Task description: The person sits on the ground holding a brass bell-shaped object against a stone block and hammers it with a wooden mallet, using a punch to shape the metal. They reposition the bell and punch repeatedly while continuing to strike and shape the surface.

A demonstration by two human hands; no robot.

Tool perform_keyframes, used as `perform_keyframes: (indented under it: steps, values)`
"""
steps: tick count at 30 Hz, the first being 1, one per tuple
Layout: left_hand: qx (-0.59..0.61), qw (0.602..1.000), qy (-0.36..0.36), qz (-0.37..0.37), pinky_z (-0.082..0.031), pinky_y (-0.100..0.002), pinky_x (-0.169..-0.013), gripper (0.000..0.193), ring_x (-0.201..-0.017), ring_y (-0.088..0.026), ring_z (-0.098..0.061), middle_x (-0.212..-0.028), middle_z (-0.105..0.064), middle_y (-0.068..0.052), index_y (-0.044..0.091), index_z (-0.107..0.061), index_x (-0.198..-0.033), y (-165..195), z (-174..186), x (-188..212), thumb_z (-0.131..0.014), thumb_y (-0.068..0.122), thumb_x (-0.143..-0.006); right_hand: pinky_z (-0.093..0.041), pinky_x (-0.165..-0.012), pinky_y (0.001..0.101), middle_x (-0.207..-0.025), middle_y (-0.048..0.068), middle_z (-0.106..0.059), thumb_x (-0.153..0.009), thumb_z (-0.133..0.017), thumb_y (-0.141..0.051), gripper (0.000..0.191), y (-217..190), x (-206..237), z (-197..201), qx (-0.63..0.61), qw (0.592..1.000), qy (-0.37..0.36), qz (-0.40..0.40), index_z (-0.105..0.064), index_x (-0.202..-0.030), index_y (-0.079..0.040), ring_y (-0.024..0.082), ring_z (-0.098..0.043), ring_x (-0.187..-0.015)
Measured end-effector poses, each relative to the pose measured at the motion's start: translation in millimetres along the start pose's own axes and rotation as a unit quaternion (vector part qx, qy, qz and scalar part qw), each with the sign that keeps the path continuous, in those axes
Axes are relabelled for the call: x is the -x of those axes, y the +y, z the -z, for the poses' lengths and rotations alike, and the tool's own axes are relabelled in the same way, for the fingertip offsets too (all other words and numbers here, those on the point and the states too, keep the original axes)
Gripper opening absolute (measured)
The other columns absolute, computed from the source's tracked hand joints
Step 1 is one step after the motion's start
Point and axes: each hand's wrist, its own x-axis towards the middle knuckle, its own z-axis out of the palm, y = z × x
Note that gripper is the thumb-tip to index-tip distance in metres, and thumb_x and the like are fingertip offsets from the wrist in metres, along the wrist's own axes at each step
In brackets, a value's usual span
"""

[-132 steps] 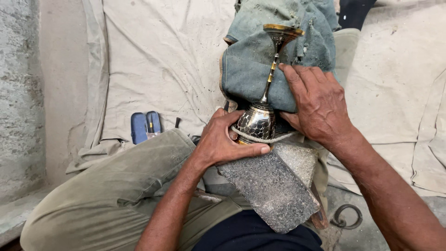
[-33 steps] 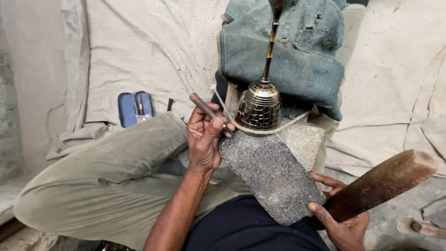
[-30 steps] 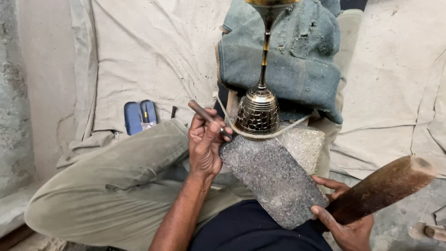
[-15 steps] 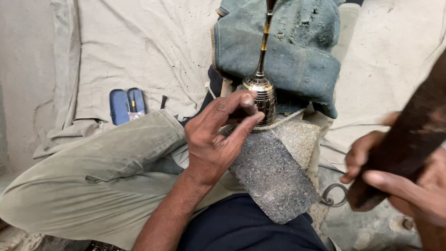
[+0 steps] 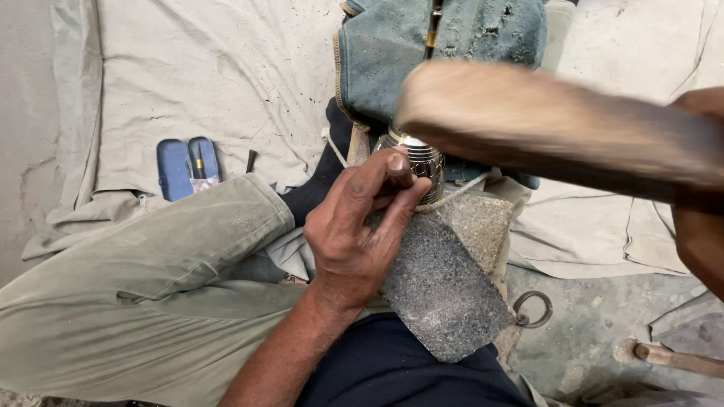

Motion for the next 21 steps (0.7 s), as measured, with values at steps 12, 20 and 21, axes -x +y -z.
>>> perform_keyframes:
  steps: [12, 20, 21]
  values:
    - [-0.046, 0.998, -0.017, -0.032, -0.066, -0.024, -0.073, 0.039, -0.087, -0.012, -0.074, -0.104, -0.071, -0.005, 0.006, -0.061, -0.132, 0, 0, 0, -0.084, 0.007, -0.1, -0.059, -0.094, 0.0325, -0.123, 0.016, -0.065, -0.104, -0.052, -0.013, 0.038, -11, -5, 1, 0.041, 0.999, -0.017, 0.025, -0.05, -0.14, -0.002, 0.017, -0.068, -0.108]
    - [-0.041, 0.998, -0.007, -0.036, -0.066, -0.026, -0.075, 0.036, -0.089, -0.014, -0.076, -0.11, -0.073, -0.005, 0.009, -0.062, -0.13, 3, 0, -4, -0.083, 0.007, -0.101, -0.058, -0.098, 0.0306, -0.13, 0.017, -0.063, -0.11, -0.044, -0.019, 0.041, -41, -18, 3, 0.013, 0.999, -0.031, 0.042, -0.049, -0.147, -0.003, 0.015, -0.066, -0.113]
    - [-0.039, 0.998, -0.005, -0.046, -0.066, -0.027, -0.078, 0.038, -0.092, -0.015, -0.076, -0.114, -0.073, -0.006, 0.009, -0.062, -0.133, 3, 0, -4, -0.082, 0.007, -0.102, -0.058, -0.098, 0.0304, -0.131, 0.017, -0.063, -0.111, -0.043, -0.02, 0.041, -43, -22, 1, -0.034, 0.997, -0.028, 0.058, -0.049, -0.148, -0.003, 0.015, -0.065, -0.114]
